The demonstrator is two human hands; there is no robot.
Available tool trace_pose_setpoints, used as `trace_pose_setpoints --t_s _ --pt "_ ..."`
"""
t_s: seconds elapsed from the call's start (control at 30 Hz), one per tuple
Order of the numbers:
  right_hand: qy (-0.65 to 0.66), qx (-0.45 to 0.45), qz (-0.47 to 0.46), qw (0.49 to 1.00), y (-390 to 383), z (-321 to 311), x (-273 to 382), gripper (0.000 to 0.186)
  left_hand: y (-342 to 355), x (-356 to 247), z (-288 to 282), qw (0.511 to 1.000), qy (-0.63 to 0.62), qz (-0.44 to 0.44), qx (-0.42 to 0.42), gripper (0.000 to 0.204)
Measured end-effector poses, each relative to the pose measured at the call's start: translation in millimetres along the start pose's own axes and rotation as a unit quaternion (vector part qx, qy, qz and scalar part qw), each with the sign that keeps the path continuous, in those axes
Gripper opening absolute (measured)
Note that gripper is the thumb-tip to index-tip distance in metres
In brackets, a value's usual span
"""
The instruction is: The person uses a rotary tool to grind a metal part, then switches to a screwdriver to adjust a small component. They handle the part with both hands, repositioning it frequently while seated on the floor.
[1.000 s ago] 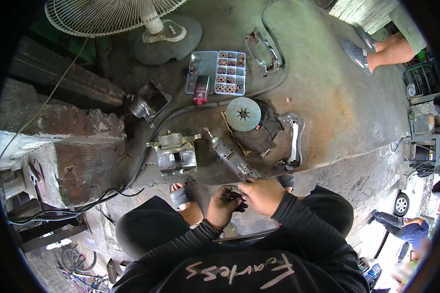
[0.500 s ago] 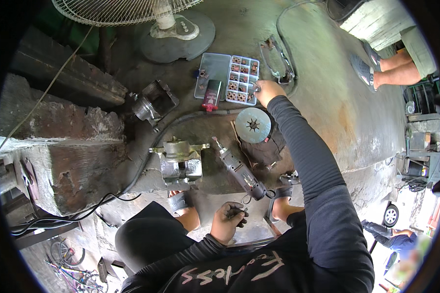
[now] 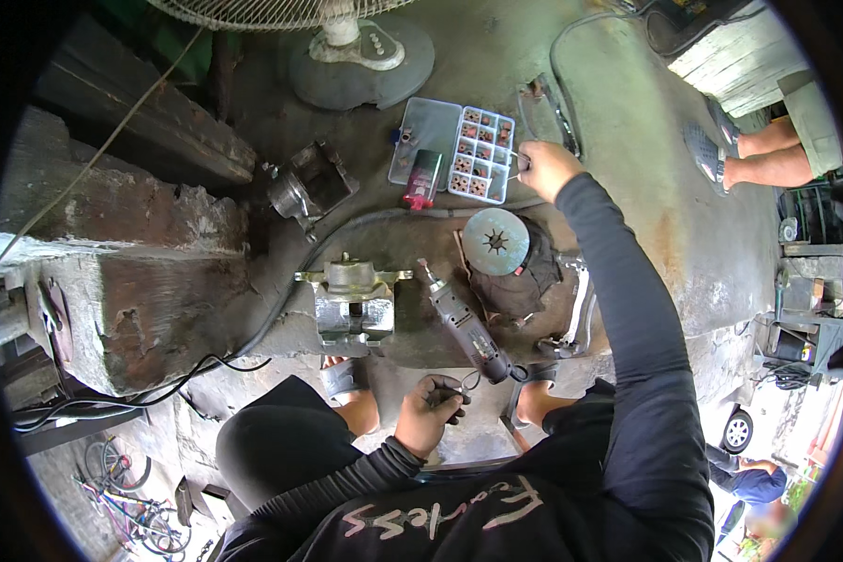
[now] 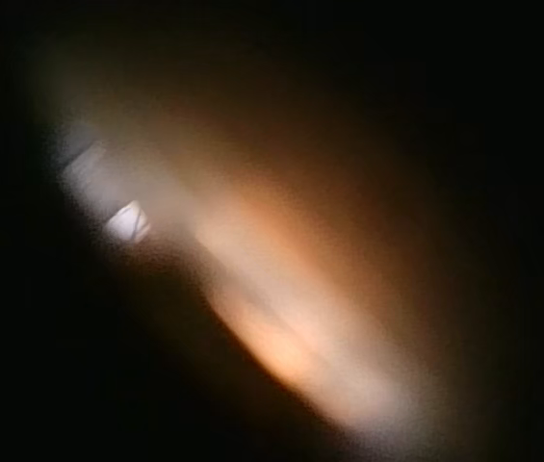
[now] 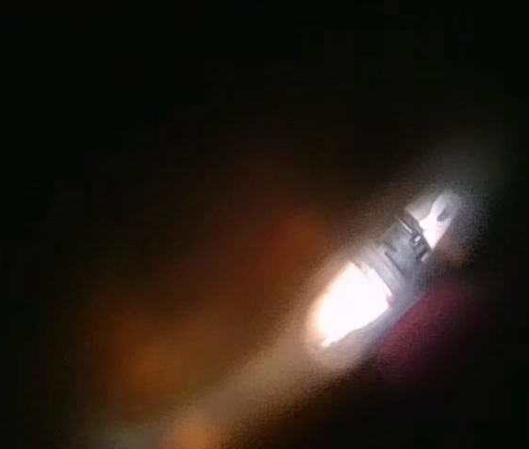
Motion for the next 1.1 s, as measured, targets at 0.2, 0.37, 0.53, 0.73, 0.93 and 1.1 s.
trace_pose_setpoints --t_s 0.2,0.37,0.53,0.73,0.93,1.1 --pt "0.561 -0.043 0.104 0.820 -123.7 -76.1 7.7 0.012 25.4 -54.2 29.6 0.983 0.095 0.157 -0.005 0.014" --pt "0.681 -0.139 0.129 0.708 -226.5 -128.5 25.1 0.018 112.8 -133.5 73.4 0.926 0.170 0.334 -0.030 0.005" --pt "0.717 -0.258 0.072 0.644 -310.8 -167.0 39.2 0.022 191.6 -196.8 124.2 0.704 0.509 0.466 -0.170 0.018" --pt "0.664 -0.337 0.031 0.667 -344.8 -181.7 26.3 0.021 227.4 -193.7 128.7 0.602 0.684 0.383 -0.151 0.025" --pt "0.660 -0.318 -0.004 0.680 -348.1 -184.5 35.6 0.018 129.8 -197.3 151.6 0.750 0.527 0.399 -0.018 0.019" --pt "0.585 -0.273 -0.059 0.761 -342.1 -182.2 73.2 0.020 -58.7 -165.9 184.5 0.869 0.300 0.250 0.302 0.027"
Point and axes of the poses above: each hand's wrist, its own y-axis towards the middle knuckle, its own z-axis out of the palm, x = y × z, the point moved 9 cm from there along y, towards the middle knuckle, and after that the axes turned 3 degrees about -x, right-handed, at the moved point
